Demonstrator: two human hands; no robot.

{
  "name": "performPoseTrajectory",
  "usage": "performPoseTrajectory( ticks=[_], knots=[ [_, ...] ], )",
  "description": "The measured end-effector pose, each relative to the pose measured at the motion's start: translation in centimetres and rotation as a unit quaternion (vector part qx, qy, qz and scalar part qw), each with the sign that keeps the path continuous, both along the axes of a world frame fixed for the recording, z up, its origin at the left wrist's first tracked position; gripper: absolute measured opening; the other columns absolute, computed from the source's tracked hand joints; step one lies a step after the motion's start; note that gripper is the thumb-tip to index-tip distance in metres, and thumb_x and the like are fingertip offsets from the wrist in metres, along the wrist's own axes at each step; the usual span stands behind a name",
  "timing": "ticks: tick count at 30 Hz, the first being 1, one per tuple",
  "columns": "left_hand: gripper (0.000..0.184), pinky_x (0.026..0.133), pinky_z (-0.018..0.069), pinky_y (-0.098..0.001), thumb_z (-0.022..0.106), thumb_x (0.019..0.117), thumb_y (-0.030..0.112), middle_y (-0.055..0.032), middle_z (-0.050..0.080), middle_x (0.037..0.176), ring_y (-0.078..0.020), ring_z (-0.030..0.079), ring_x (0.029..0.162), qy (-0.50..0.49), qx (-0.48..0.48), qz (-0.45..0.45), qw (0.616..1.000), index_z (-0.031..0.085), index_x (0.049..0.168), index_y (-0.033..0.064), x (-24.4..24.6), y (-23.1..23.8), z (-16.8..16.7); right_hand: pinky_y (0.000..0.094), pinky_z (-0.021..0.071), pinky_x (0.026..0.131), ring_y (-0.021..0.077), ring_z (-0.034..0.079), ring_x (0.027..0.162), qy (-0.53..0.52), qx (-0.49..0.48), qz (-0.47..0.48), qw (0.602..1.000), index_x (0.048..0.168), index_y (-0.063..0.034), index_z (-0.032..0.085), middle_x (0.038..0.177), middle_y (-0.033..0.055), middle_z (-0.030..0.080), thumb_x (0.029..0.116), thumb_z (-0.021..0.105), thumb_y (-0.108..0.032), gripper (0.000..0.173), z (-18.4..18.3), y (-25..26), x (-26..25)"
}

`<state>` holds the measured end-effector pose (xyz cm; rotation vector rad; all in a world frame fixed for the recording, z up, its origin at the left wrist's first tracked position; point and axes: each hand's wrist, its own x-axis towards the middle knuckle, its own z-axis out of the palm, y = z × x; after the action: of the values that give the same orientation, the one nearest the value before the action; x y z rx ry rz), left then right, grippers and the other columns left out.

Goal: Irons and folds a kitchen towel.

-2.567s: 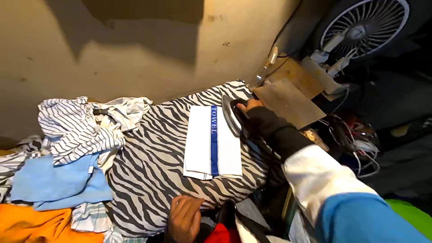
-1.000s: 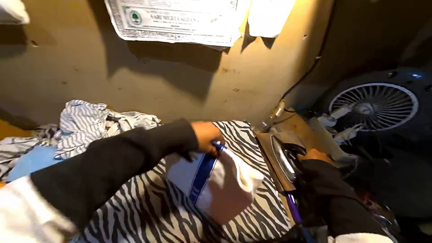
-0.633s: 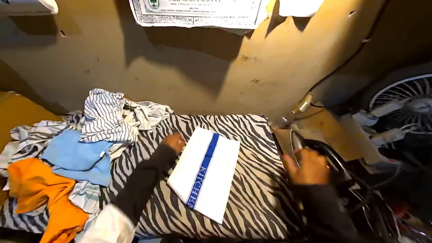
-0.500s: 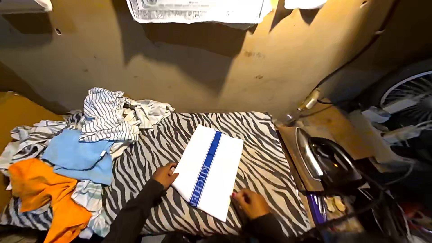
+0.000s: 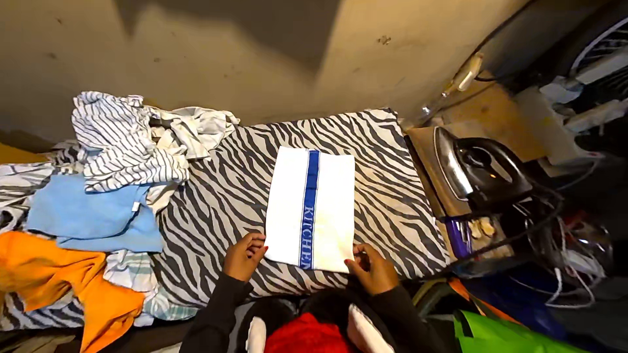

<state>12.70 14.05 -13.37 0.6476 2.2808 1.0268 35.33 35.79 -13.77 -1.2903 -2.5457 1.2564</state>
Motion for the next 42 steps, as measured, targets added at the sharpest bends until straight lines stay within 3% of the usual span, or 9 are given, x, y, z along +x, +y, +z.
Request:
performPoseTrajectory(
  ticks=[4, 8, 13, 17, 22, 26, 29, 34, 42],
  knots=[
    [0.031, 0.069, 0.0526, -0.0285, 0.072, 0.0882, 0.005, -0.0092, 0.075, 0.097, -0.0123, 0.066, 0.076, 0.058, 0.040, 0.020, 0.997, 0.071, 0.118, -0.0010, 0.3, 0.3, -0.5, 0.0552, 0.0572, 0.078, 0.0387, 0.069, 0.085, 0.061, 0.116, 0.001, 0.991, 0.099, 0.0060, 0.073, 0.099, 0.0248, 0.070, 0.0883, 0.078, -0.014, 0.023, -0.1, -0.9, 0.0],
    [0.042, 0.072, 0.0536, -0.0346, 0.068, 0.0986, 0.014, -0.0134, 0.074, 0.100, -0.0150, 0.066, 0.075, -0.134, -0.099, -0.028, 0.986, 0.056, 0.135, -0.0020, -1.4, 0.7, 1.1, 0.0466, 0.0546, 0.067, 0.0275, 0.065, 0.070, 0.073, 0.068, -0.038, 0.994, 0.101, 0.0058, 0.072, 0.084, 0.0179, 0.070, 0.0904, 0.076, -0.016, 0.024, 0.2, -1.4, -0.2],
    [0.017, 0.049, 0.0409, -0.0178, 0.066, 0.0982, 0.008, -0.0003, 0.072, 0.084, 0.0023, 0.050, 0.052, -0.190, -0.059, -0.023, 0.980, 0.067, 0.113, -0.0007, -2.4, -0.8, 0.9, 0.0377, 0.0536, 0.070, 0.0172, 0.062, 0.069, 0.040, -0.065, -0.033, 0.997, 0.100, 0.0046, 0.072, 0.080, 0.0117, 0.069, 0.0939, 0.072, -0.013, 0.019, 0.7, -0.1, 0.9],
    [0.018, 0.056, 0.0523, -0.0217, 0.064, 0.0994, 0.006, -0.0032, 0.071, 0.084, -0.0032, 0.059, 0.055, -0.194, -0.083, -0.026, 0.977, 0.065, 0.114, -0.0034, -2.3, -1.3, -0.4, 0.0491, 0.0526, 0.081, 0.0296, 0.064, 0.082, -0.026, -0.095, 0.017, 0.995, 0.104, 0.0082, 0.071, 0.090, 0.0207, 0.069, 0.0985, 0.069, -0.017, 0.026, -0.4, -0.3, 1.7],
    [0.011, 0.050, 0.0492, -0.0186, 0.064, 0.0983, 0.003, -0.0002, 0.068, 0.075, -0.0010, 0.055, 0.050, -0.227, -0.058, -0.039, 0.971, 0.065, 0.108, -0.0032, -2.1, -1.8, 0.0, 0.0419, 0.0505, 0.071, 0.0232, 0.061, 0.075, 0.044, -0.039, 0.039, 0.997, 0.090, 0.0065, 0.070, 0.087, 0.0172, 0.067, 0.0933, 0.071, -0.018, 0.024, -0.8, -1.4, 1.8],
    [0.015, 0.062, 0.0569, -0.0232, 0.065, 0.0972, 0.000, -0.0041, 0.070, 0.082, -0.0055, 0.064, 0.060, -0.242, -0.076, -0.030, 0.967, 0.064, 0.111, -0.0054, -2.2, -2.4, -0.5, 0.0578, 0.0513, 0.088, 0.0405, 0.067, 0.093, -0.060, -0.074, 0.087, 0.992, 0.097, 0.0110, 0.070, 0.099, 0.0272, 0.069, 0.0978, 0.070, -0.020, 0.031, -1.1, -1.0, 1.9],
    [0.018, 0.070, 0.0560, -0.0268, 0.066, 0.0980, 0.005, -0.0067, 0.070, 0.087, -0.0081, 0.065, 0.069, -0.187, -0.136, -0.070, 0.970, 0.066, 0.113, -0.0042, -2.1, -2.1, 0.0, 0.0577, 0.0515, 0.086, 0.0402, 0.067, 0.092, -0.070, -0.056, 0.089, 0.992, 0.096, 0.0102, 0.070, 0.097, 0.0262, 0.069, 0.0970, 0.071, -0.021, 0.031, -0.5, -1.3, 1.8],
    [0.024, 0.094, 0.0490, -0.0535, 0.064, 0.0993, 0.012, -0.0223, 0.071, 0.105, -0.0352, 0.067, 0.098, -0.059, -0.230, -0.171, 0.956, 0.070, 0.115, -0.0054, -2.5, -1.6, 1.5, 0.0564, 0.0516, 0.088, 0.0400, 0.067, 0.094, -0.105, -0.047, 0.111, 0.987, 0.099, 0.0088, 0.070, 0.097, 0.0259, 0.069, 0.0983, 0.070, -0.023, 0.032, 0.7, -1.0, 1.6],
    [0.027, 0.100, 0.0458, -0.0614, 0.066, 0.0976, 0.016, -0.0259, 0.069, 0.114, -0.0432, 0.063, 0.114, -0.030, -0.318, -0.205, 0.925, 0.069, 0.117, -0.0030, -2.7, -0.7, 2.1, 0.0602, 0.0507, 0.092, 0.0413, 0.068, 0.100, -0.173, -0.086, 0.143, 0.971, 0.105, 0.0064, 0.070, 0.100, 0.0256, 0.071, 0.1000, 0.068, -0.031, 0.038, 0.5, -0.3, 0.9]
  ],
)
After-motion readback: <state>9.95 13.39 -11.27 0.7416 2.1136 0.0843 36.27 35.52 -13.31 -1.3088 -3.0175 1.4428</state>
